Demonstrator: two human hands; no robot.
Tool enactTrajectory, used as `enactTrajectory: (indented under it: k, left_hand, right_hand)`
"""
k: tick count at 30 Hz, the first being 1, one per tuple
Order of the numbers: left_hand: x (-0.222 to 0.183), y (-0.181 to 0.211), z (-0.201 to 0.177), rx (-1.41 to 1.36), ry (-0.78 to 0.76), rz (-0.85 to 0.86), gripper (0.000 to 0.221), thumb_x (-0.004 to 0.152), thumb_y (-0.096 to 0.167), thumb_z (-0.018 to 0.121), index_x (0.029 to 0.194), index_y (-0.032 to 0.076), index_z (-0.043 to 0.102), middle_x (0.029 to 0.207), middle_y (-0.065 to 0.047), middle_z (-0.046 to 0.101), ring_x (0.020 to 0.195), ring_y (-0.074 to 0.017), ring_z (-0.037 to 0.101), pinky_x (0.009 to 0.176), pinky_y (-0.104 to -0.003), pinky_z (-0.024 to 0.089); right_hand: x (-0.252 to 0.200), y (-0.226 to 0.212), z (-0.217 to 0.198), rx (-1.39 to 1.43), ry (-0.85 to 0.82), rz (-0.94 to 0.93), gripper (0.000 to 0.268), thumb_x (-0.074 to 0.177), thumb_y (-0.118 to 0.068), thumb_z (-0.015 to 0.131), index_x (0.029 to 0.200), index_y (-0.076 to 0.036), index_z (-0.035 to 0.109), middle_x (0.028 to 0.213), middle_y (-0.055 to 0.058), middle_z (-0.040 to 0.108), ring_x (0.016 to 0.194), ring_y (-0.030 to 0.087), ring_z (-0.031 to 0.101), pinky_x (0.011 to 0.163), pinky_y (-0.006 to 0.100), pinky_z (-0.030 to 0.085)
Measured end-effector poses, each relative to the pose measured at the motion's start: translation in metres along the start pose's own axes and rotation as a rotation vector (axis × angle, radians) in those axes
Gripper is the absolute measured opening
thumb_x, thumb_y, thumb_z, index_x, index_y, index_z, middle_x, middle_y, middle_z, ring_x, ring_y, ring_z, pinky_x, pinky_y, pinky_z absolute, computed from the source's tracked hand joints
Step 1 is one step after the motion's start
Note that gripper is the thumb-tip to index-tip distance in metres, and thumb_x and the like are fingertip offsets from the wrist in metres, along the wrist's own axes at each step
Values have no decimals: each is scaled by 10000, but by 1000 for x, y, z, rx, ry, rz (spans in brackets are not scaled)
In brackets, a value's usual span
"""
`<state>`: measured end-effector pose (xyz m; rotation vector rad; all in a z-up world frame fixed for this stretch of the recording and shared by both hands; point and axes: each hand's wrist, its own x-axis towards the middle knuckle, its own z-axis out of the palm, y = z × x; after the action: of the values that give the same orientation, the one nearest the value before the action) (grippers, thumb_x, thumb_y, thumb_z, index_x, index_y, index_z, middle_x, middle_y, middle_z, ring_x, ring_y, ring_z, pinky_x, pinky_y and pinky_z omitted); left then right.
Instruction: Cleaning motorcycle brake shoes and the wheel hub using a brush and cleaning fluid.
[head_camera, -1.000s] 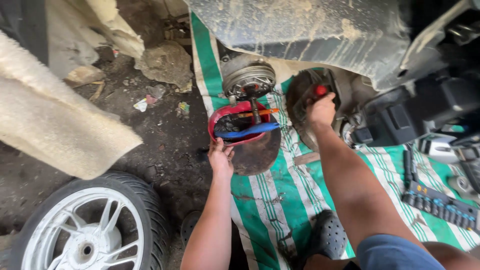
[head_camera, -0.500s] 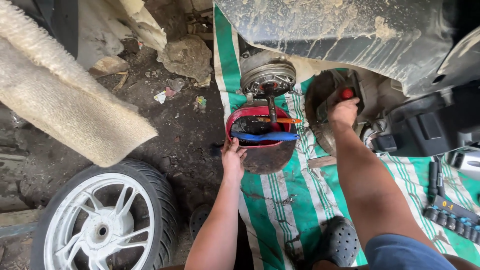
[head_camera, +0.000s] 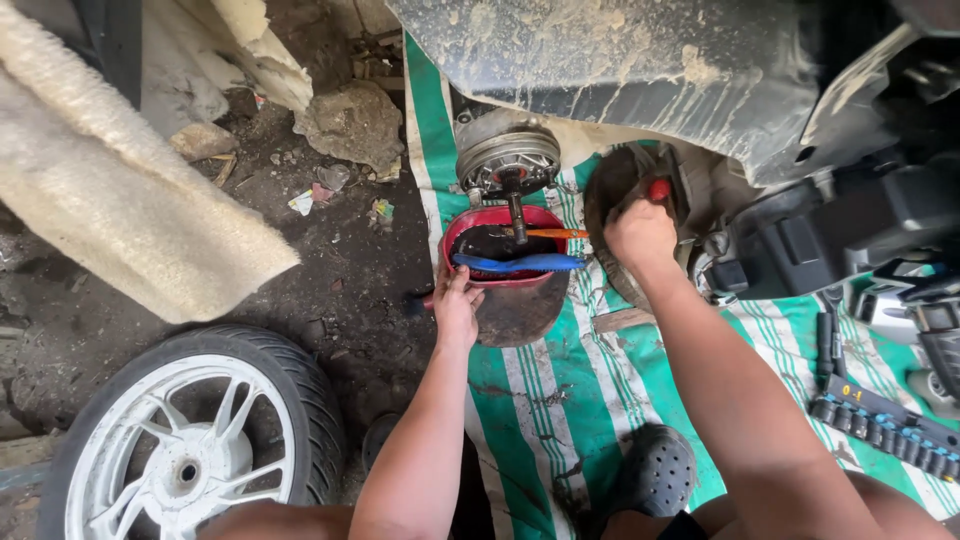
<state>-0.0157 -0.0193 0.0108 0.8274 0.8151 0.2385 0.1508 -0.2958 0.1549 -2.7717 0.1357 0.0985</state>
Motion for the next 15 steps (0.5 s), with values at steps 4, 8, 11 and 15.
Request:
enactTrajectory:
  k: [4,8,11,15]
  left_hand:
    - [-45,45,26,26,-24,70,743,1041,242,715,1726,344,446,1443,-157,603,1176,-488,752,996,-473,460]
    - [-40,42,20,44,-47,39,762,967,203,752,1677,360,524,1271,-78,624,992,-378,761,864,-420,536]
    - [-8,16,5,-43,-112,16,751,941,173,811,1634,345,578,1225,-75,670,992,-381,798,852,-462,649]
    - [-16,13,1,-108,-130,16,765,952,157,813,1661,271,549,1214,-83,659,997,-365,799,893,-473,662]
  right_hand:
    - [-45,-38,-36,-115,-107,-307,386,926,-412,634,1118,-161,855,1008,209,839,994,440,830,850,559,674]
    - [-105,-44,-51,-201,-23,-749,534,883,-430,837,1254,-50,779,1189,218,733,1110,476,766,931,559,662]
    - [-119,-38,-46,-200,-23,-821,574,898,-461,842,1332,-88,792,1195,182,717,1080,468,763,955,540,655]
    - [-98,-38,12,-340,-43,-798,540,925,-575,796,1276,-165,803,1130,85,761,1201,313,712,1089,441,546]
